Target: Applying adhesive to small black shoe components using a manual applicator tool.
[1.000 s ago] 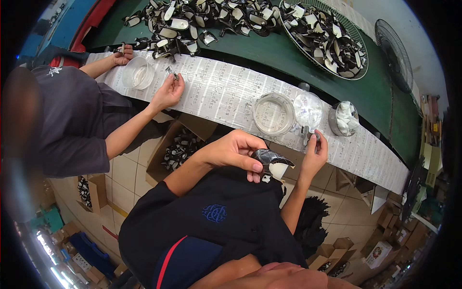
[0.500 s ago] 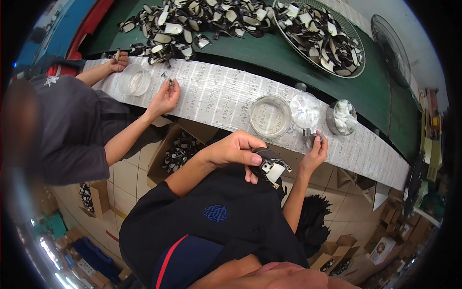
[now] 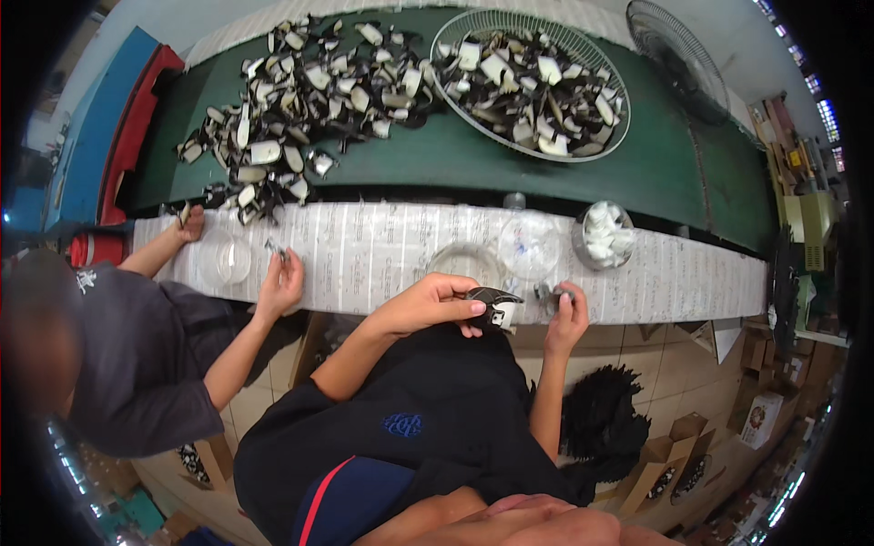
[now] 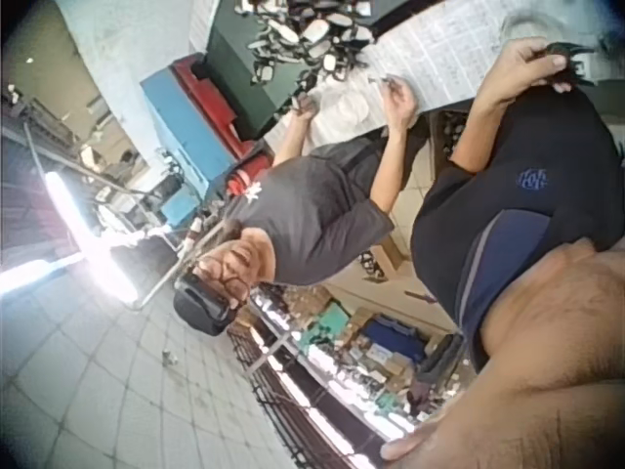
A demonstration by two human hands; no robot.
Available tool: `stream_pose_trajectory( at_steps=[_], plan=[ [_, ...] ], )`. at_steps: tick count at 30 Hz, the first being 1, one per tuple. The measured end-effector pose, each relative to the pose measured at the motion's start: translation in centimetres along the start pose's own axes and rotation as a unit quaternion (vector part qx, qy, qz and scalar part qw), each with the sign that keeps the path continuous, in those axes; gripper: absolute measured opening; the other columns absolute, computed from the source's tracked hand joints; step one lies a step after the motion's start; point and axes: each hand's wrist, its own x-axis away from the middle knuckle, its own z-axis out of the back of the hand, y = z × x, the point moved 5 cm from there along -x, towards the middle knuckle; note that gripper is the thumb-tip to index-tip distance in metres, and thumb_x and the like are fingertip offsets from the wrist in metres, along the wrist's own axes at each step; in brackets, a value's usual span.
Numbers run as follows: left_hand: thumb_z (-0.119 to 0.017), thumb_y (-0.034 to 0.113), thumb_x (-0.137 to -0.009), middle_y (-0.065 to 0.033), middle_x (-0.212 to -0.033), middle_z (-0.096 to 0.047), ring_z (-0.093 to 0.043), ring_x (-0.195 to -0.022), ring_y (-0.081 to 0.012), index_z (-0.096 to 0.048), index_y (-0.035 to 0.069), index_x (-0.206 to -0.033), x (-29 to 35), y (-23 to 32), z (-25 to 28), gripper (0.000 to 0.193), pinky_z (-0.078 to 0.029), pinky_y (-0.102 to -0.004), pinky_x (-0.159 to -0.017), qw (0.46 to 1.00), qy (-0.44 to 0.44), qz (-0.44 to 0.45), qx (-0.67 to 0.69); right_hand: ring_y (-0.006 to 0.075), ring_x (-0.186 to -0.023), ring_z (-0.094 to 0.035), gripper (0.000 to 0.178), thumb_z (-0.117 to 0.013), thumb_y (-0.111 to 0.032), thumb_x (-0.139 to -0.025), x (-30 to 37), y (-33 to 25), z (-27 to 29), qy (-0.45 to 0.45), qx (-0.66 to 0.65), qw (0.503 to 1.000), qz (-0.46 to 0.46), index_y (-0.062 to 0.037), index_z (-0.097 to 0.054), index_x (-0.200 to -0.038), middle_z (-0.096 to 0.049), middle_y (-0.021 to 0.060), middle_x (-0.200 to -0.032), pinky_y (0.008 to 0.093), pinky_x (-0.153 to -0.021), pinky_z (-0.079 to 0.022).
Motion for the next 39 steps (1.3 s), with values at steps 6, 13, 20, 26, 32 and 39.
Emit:
stream_pose_trajectory(
  at_steps=[6,13,20,26,32,39],
  plan=[
    [-0.062,0.030,-0.093,-0.0022,-0.071,-0.063,-0.059,-0.069,-0.0067,-0.065,0.000,-0.086,-4.4,6.9,4.3,0.030,-0.047,-0.0225,-0.063,0.969,0.084,-0.093,-0.215,0.0168,-0.096,-0.054,0.017,-0.055,-0.010,-0.092,0.0,-0.4,0.1,0.008,-0.038,0.999,0.006,0.0044,-0.060,-0.100,-0.058,0.0107,-0.107,0.0278,-0.086,-0.043],
    [-0.059,0.038,-0.093,-0.0057,-0.077,-0.067,-0.065,-0.067,-0.0111,-0.066,0.001,-0.096,-12.5,21.3,7.6,0.037,-0.049,-0.0244,-0.058,0.924,0.152,-0.293,-0.191,0.0141,-0.094,-0.054,0.018,-0.053,-0.009,-0.093,0.2,-0.9,-0.5,-0.013,-0.058,0.998,0.015,0.0046,-0.060,-0.104,-0.059,0.0089,-0.106,0.0276,-0.087,-0.043],
    [-0.057,0.048,-0.087,-0.0174,-0.076,-0.067,-0.066,-0.076,-0.0335,-0.069,0.001,-0.089,-13.0,22.0,14.1,0.049,-0.051,-0.0446,-0.069,0.677,0.448,-0.261,-0.523,0.0138,-0.094,-0.053,0.017,-0.052,-0.009,-0.094,0.3,-0.9,-0.5,-0.010,-0.046,0.999,0.027,0.0041,-0.059,-0.103,-0.059,0.0081,-0.106,0.0273,-0.087,-0.042],
    [-0.062,0.028,-0.084,-0.0176,-0.096,-0.064,-0.065,-0.088,-0.0376,-0.064,0.004,-0.102,-3.2,17.4,24.6,0.030,-0.052,-0.0479,-0.074,0.480,0.654,-0.126,-0.572,0.0153,-0.092,-0.055,0.018,-0.053,-0.010,-0.093,0.2,-0.6,-0.6,-0.031,-0.027,0.999,0.029,0.0041,-0.060,-0.103,-0.058,0.0103,-0.107,0.0283,-0.082,-0.048],
    [-0.064,0.019,-0.081,-0.0162,-0.093,-0.066,-0.069,-0.084,-0.0331,-0.069,0.002,-0.089,-2.4,14.2,31.1,0.019,-0.056,-0.0435,-0.071,0.423,0.583,0.038,-0.693,0.0165,-0.096,-0.055,0.019,-0.052,-0.011,-0.095,0.3,-0.2,-0.3,-0.015,-0.013,0.999,0.036,0.0033,-0.060,-0.105,-0.058,0.0093,-0.110,0.0290,-0.086,-0.045],
    [-0.065,0.013,-0.075,-0.0132,-0.088,-0.070,-0.071,-0.081,-0.0271,-0.073,0.008,-0.083,-1.9,14.5,29.9,0.012,-0.056,-0.0362,-0.067,0.420,0.602,0.051,-0.677,0.0164,-0.098,-0.054,0.022,-0.050,-0.012,-0.097,0.3,0.1,-0.3,-0.024,-0.009,0.999,0.045,0.0034,-0.059,-0.110,-0.059,0.0080,-0.109,0.0297,-0.090,-0.042]
  ],
)
